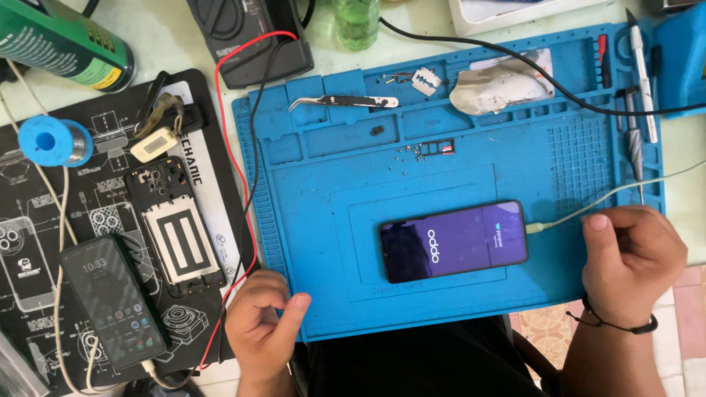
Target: The person uses multimeter probes to test points on the motherboard of a disassembled Oppo smartphone. They repeatedly probe various contacts while the phone is connected to a power source, then close the back cover and observe the charging indicator on the screen.
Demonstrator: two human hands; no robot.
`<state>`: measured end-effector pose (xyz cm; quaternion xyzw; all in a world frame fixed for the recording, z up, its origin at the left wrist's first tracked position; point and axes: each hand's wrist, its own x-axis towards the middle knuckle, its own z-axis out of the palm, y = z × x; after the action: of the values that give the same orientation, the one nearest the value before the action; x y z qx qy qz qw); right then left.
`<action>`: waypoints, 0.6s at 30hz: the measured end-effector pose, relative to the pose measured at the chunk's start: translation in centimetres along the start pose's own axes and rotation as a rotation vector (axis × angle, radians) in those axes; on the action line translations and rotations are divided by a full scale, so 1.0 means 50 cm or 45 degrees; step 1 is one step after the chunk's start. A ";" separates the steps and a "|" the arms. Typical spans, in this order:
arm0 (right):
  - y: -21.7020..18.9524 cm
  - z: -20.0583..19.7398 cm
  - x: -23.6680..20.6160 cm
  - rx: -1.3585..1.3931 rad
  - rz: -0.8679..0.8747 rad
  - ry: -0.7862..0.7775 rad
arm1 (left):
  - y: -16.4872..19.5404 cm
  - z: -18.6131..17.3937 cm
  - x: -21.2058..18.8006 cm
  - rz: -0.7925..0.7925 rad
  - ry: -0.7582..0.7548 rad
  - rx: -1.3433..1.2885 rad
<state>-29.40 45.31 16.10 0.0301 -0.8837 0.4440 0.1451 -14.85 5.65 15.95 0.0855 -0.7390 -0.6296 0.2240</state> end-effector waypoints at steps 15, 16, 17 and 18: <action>-0.003 0.002 0.004 -0.030 -0.041 0.004 | 0.006 0.004 0.002 -0.003 0.005 0.052; -0.003 0.001 0.003 -0.032 -0.043 -0.001 | 0.006 0.004 0.002 -0.002 0.004 0.058; -0.003 0.001 0.003 -0.037 -0.044 0.000 | 0.007 0.004 0.002 0.001 0.003 0.064; -0.002 0.001 0.003 -0.038 -0.045 0.000 | 0.007 0.005 0.003 0.003 0.004 0.063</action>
<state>-29.52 45.19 16.20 0.0433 -0.8895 0.4282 0.1534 -15.01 5.87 16.31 0.0912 -0.7542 -0.6106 0.2235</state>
